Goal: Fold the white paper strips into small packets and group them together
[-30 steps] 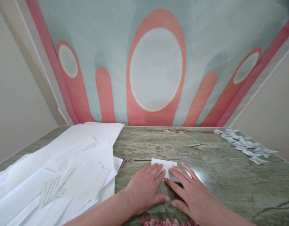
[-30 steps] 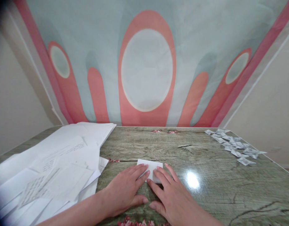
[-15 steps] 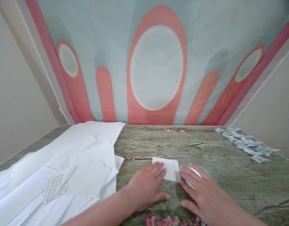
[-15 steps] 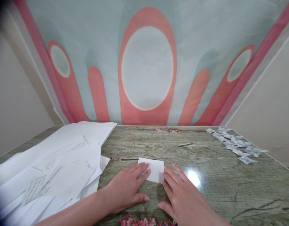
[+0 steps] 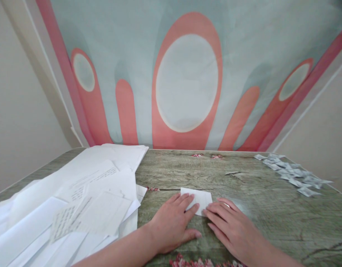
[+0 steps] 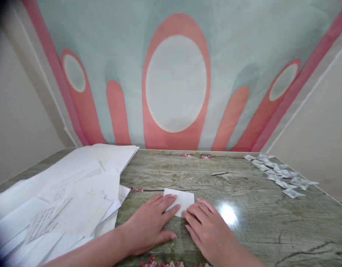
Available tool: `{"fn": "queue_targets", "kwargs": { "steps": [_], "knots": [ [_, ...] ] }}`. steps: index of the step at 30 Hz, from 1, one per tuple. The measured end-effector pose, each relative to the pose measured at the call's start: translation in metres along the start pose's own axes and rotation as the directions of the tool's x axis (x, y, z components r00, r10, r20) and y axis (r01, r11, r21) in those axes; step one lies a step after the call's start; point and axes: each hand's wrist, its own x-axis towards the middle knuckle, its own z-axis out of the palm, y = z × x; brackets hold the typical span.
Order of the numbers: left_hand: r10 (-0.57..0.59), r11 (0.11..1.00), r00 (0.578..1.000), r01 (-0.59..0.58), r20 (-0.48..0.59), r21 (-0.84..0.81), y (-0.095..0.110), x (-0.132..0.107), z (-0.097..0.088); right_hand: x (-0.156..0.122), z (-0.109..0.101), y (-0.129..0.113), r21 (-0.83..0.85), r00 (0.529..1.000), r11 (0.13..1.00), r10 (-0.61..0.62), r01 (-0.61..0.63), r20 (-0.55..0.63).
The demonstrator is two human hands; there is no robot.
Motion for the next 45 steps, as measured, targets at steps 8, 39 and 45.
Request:
{"fn": "queue_targets", "kwargs": {
  "steps": [8, 39, 45],
  "knots": [
    [0.089, 0.992, 0.993, -0.081, -0.075, 0.101, 0.011, 0.001, 0.003, 0.000, 0.005, 0.000, 0.015, 0.997, 0.999, 0.049, -0.050, 0.065],
    [-0.044, 0.970, 0.998, 0.053, -0.043, 0.235, 0.021, -0.001, 0.004, -0.015, 0.011, 0.015, -0.153, 0.990, 0.978, -0.139, 0.141, 0.019],
    [0.020, 0.997, 0.994, -0.012, -0.104, 0.073, 0.026, 0.001, 0.013, -0.009, 0.009, 0.009, -0.240, 0.985, 0.957, -0.173, 0.163, -0.021]
  ]
}}
